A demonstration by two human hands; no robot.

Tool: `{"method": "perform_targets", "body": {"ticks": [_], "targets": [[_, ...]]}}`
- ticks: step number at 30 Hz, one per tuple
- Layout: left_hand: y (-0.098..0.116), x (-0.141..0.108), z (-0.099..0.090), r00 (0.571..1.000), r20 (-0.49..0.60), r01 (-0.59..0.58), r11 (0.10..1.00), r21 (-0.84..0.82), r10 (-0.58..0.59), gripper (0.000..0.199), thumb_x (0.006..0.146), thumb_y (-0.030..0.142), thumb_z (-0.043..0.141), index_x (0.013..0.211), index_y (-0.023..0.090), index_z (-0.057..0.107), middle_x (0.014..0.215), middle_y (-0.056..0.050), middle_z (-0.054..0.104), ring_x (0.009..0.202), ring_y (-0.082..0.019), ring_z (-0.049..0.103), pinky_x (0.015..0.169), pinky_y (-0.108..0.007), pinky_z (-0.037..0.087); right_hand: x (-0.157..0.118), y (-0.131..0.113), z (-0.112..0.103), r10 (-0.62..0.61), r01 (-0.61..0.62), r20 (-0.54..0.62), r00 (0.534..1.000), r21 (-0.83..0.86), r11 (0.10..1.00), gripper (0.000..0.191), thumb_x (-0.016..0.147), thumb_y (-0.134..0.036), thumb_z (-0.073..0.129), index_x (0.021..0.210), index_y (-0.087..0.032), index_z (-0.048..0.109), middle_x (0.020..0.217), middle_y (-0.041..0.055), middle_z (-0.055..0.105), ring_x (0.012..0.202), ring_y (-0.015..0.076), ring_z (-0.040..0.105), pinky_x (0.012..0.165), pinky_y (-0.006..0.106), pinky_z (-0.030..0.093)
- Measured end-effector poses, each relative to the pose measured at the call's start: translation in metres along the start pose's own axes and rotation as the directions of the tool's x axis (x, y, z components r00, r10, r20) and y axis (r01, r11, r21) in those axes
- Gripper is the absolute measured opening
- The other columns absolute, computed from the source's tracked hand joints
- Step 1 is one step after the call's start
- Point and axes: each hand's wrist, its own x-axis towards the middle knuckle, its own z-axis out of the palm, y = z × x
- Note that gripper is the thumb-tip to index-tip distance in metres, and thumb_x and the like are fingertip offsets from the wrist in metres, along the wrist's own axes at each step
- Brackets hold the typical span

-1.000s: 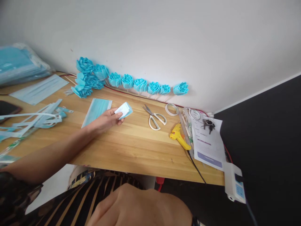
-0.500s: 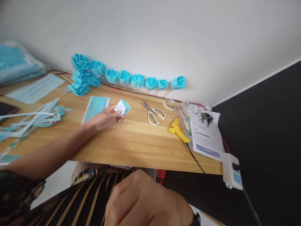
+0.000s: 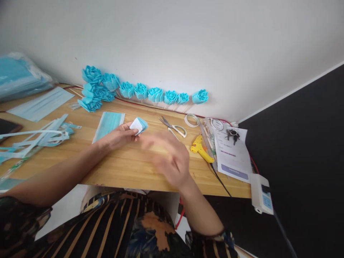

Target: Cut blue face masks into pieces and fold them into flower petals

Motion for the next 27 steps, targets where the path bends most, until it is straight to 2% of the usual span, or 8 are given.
{"method": "perform_targets", "body": {"ticks": [3, 5, 7, 10, 14, 20, 25, 27], "targets": [[0.000, -0.001, 0.002, 1.000, 0.010, 0.001, 1.000, 0.028, -0.002, 0.032, 0.073, 0.032, 0.078, 0.094, 0.014, 0.062, 0.077, -0.002, 0.063, 0.064, -0.011, 0.054, 0.064, -0.026, 0.041, 0.032, 0.039, 0.012, 0.114, -0.114, 0.015, 0.993, -0.020, 0.993, 0.043, 0.087, -0.045, 0.060, 0.127, -0.029, 0.058, 0.118, 0.0067, 0.065, 0.108, 0.0229, 0.061, 0.088, 0.040, 0.052], [0.000, -0.002, 0.003, 1.000, 0.016, -0.007, 0.999, 0.049, 0.006, 0.032, 0.071, 0.033, 0.079, 0.092, 0.014, 0.063, 0.075, -0.001, 0.062, 0.063, -0.010, 0.053, 0.064, -0.026, 0.041, 0.042, 0.059, 0.023, 0.215, -0.212, 0.063, 0.975, -0.050, 0.976, 0.054, 0.080, -0.043, 0.069, 0.129, -0.024, 0.055, 0.117, 0.0084, 0.065, 0.105, 0.0230, 0.061, 0.083, 0.037, 0.052], [0.000, -0.002, 0.003, 1.000, 0.019, -0.019, 0.997, 0.071, 0.018, 0.033, 0.070, 0.033, 0.079, 0.091, 0.014, 0.063, 0.075, -0.001, 0.062, 0.062, -0.010, 0.053, 0.063, -0.025, 0.040, 0.046, 0.071, 0.033, 0.281, -0.274, 0.073, 0.957, -0.088, 0.958, 0.049, 0.076, -0.040, 0.072, 0.120, -0.022, 0.059, 0.108, 0.0069, 0.067, 0.096, 0.0210, 0.062, 0.077, 0.033, 0.051], [-0.002, -0.001, 0.002, 0.999, -0.003, -0.033, 0.994, 0.104, 0.034, 0.033, 0.072, 0.036, 0.077, 0.093, 0.015, 0.063, 0.077, -0.001, 0.062, 0.066, -0.011, 0.054, 0.063, -0.025, 0.041, 0.050, 0.079, 0.040, 0.325, -0.318, 0.071, 0.943, -0.090, 0.944, 0.020, 0.080, -0.037, 0.065, 0.088, -0.019, 0.065, 0.081, 0.0015, 0.066, 0.074, 0.0154, 0.058, 0.066, 0.028, 0.045], [-0.003, 0.001, 0.001, 0.990, -0.076, -0.097, 0.962, 0.257, 0.120, 0.035, 0.078, 0.046, 0.070, 0.094, 0.015, 0.065, 0.085, -0.003, 0.062, 0.074, -0.013, 0.054, 0.065, -0.024, 0.043, 0.054, 0.085, 0.040, 0.313, -0.306, 0.044, 0.949, -0.115, 0.945, 0.020, 0.080, -0.035, 0.064, 0.070, -0.019, 0.058, 0.065, -0.0030, 0.053, 0.064, 0.0121, 0.046, 0.061, 0.027, 0.035], [0.003, 0.001, 0.000, 0.985, -0.065, -0.100, 0.840, 0.533, 0.158, 0.039, 0.078, 0.053, 0.066, 0.080, 0.015, 0.060, 0.064, 0.000, 0.060, 0.055, -0.010, 0.051, 0.055, -0.023, 0.039, 0.047, 0.107, 0.048, 0.310, -0.308, 0.027, 0.950, -0.053, 0.950, 0.024, 0.080, -0.038, 0.063, 0.068, -0.019, 0.055, 0.062, -0.0038, 0.048, 0.061, 0.0118, 0.042, 0.060, 0.027, 0.033], [0.003, 0.000, 0.000, 0.976, -0.102, -0.079, 0.750, 0.656, 0.192, 0.030, 0.080, 0.045, 0.064, 0.078, 0.015, 0.059, 0.053, 0.002, 0.054, 0.046, -0.009, 0.045, 0.048, -0.022, 0.031, 0.037, 0.123, 0.056, 0.385, -0.398, 0.100, 0.918, 0.206, 0.894, 0.027, 0.080, -0.046, 0.062, 0.086, -0.020, 0.061, 0.078, -0.0011, 0.061, 0.071, 0.0137, 0.054, 0.067, 0.026, 0.043], [0.000, 0.000, 0.002, 0.969, -0.097, -0.091, 0.691, 0.717, 0.228, 0.027, 0.081, 0.041, 0.063, 0.074, 0.015, 0.060, 0.053, 0.002, 0.053, 0.047, -0.010, 0.044, 0.048, -0.023, 0.028, 0.035, 0.121, 0.055, 0.373, -0.390, 0.116, 0.921, 0.202, 0.898, 0.029, 0.078, -0.047, 0.065, 0.090, -0.020, 0.061, 0.079, -0.0012, 0.062, 0.071, 0.0135, 0.055, 0.066, 0.025, 0.044]]}}
